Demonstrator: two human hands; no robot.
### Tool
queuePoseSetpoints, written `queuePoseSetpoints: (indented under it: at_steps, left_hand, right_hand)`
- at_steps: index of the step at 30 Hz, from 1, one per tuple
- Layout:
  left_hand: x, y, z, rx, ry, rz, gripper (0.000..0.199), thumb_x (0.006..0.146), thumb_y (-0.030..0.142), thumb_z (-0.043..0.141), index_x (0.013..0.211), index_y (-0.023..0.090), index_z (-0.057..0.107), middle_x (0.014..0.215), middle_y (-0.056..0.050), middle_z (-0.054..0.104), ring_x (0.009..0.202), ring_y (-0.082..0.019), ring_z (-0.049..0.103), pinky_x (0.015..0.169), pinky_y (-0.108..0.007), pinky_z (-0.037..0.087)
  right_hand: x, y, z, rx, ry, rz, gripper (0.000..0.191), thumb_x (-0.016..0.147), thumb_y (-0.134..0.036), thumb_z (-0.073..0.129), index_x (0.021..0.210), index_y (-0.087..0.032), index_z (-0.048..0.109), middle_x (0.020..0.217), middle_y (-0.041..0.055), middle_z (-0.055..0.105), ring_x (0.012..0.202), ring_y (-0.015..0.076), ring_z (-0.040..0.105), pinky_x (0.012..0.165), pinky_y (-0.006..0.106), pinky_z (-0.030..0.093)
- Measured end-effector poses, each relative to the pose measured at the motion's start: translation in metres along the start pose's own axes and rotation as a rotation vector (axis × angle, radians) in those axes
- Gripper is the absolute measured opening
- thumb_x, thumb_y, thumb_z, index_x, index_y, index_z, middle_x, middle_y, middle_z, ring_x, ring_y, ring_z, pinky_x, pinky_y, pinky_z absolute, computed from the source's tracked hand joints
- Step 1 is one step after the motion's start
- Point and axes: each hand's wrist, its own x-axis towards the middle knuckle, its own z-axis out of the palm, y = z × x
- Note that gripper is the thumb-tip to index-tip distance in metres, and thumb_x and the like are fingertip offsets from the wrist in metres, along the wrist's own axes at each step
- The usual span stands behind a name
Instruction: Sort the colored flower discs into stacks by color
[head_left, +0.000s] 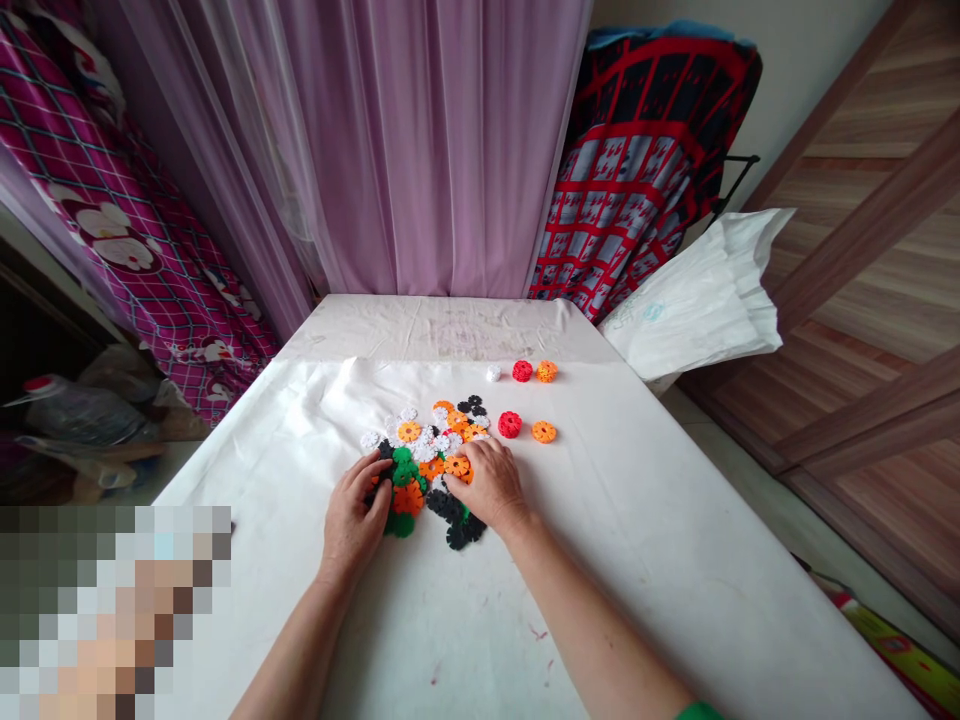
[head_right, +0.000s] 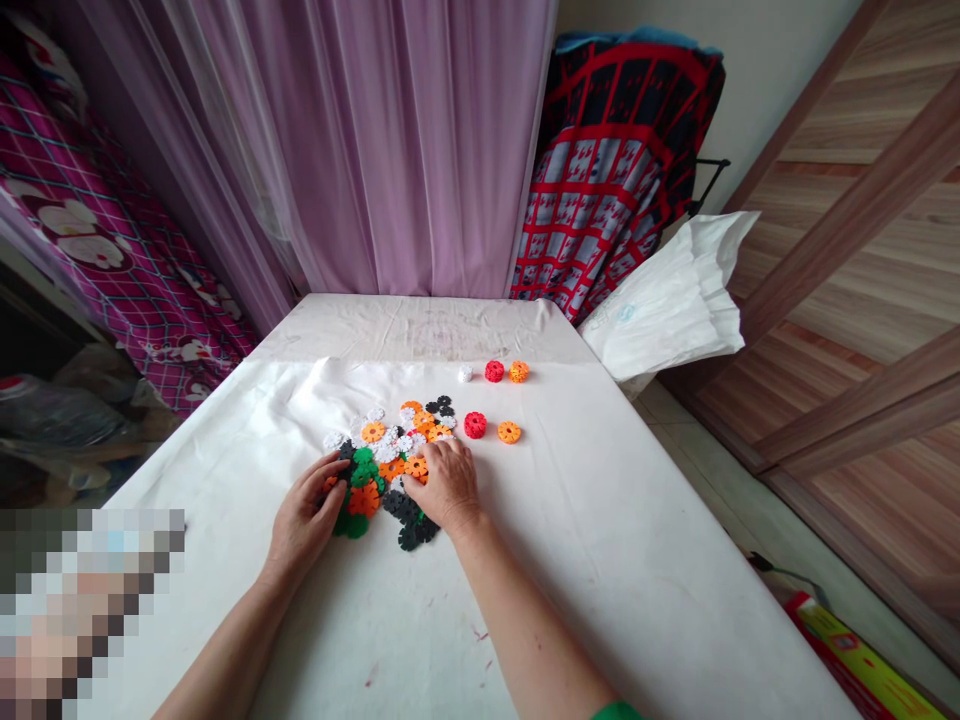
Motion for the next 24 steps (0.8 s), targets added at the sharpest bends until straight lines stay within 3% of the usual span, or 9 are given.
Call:
queuePoseSetpoints:
  at_steps: [5, 8, 11, 15, 19, 24]
  left_hand:
    - [0.0, -0.001, -0.001, 0.002, -0.013, 0.003, 0.034, 0.087, 0.043, 0.053, 0.107, 0.024, 0.073, 0.13, -0.007, 0.067, 0.12, -0.025, 0.061, 0.108, -0.043, 0.047]
    - [0.0, -0.003, -0.001, -0.001, -0.014, 0.006, 0.033, 0.087, 0.043, 0.053, 0.107, 0.025, 0.073, 0.131, -0.007, 0.066, 0.119, -0.025, 0.062, 0.107, -0.043, 0.047]
    - [0.0, -0.003, 0.0, 0.001, -0.002, -0.003, 0.034, 0.086, 0.043, 0.052, 0.107, 0.025, 0.073, 0.13, -0.006, 0.067, 0.118, -0.025, 0.062, 0.106, -0.043, 0.049]
    - [0.001, -0.002, -0.001, -0.007, -0.003, 0.01, 0.034, 0.086, 0.044, 0.053, 0.106, 0.025, 0.073, 0.129, -0.005, 0.067, 0.117, -0.024, 0.063, 0.105, -0.041, 0.049]
    - [0.001, 0.001, -0.003, -0.003, -0.012, 0.011, 0.034, 0.086, 0.045, 0.052, 0.105, 0.025, 0.073, 0.128, -0.006, 0.068, 0.117, -0.024, 0.063, 0.105, -0.041, 0.05]
    - [0.001, 0.001, -0.003, -0.008, -0.008, 0.006, 0.034, 0.086, 0.045, 0.053, 0.105, 0.025, 0.072, 0.128, -0.006, 0.067, 0.118, -0.025, 0.063, 0.104, -0.041, 0.05]
  right_hand:
    - [0.0, -0.005, 0.002, 0.026, 0.008, 0.022, 0.02, 0.071, -0.021, 0.068, 0.09, -0.023, 0.061, 0.089, 0.0049, 0.069, 0.091, 0.0251, 0.06, 0.084, 0.038, 0.046]
    - [0.001, 0.003, -0.003, 0.076, 0.103, 0.015, 0.026, 0.072, -0.022, 0.067, 0.097, -0.023, 0.06, 0.095, 0.006, 0.069, 0.094, 0.0249, 0.061, 0.087, 0.038, 0.047]
    - [0.002, 0.034, -0.019, 0.083, 0.264, 0.088, 0.029, 0.074, -0.028, 0.065, 0.101, -0.022, 0.059, 0.097, 0.0079, 0.069, 0.094, 0.0253, 0.062, 0.088, 0.039, 0.048]
    - [0.001, 0.092, -0.041, 0.016, 0.421, 0.403, 0.03, 0.073, -0.034, 0.063, 0.1, -0.023, 0.056, 0.098, 0.0081, 0.071, 0.092, 0.026, 0.063, 0.084, 0.039, 0.049]
    - [-0.001, 0.121, -0.042, 0.034, 0.369, 0.539, 0.037, 0.068, -0.035, 0.065, 0.102, -0.023, 0.055, 0.102, 0.008, 0.072, 0.096, 0.0269, 0.064, 0.085, 0.039, 0.048]
    - [0.001, 0.124, -0.031, 0.056, 0.333, 0.524, 0.038, 0.069, -0.035, 0.064, 0.103, -0.023, 0.056, 0.101, 0.0075, 0.073, 0.095, 0.025, 0.064, 0.086, 0.038, 0.048]
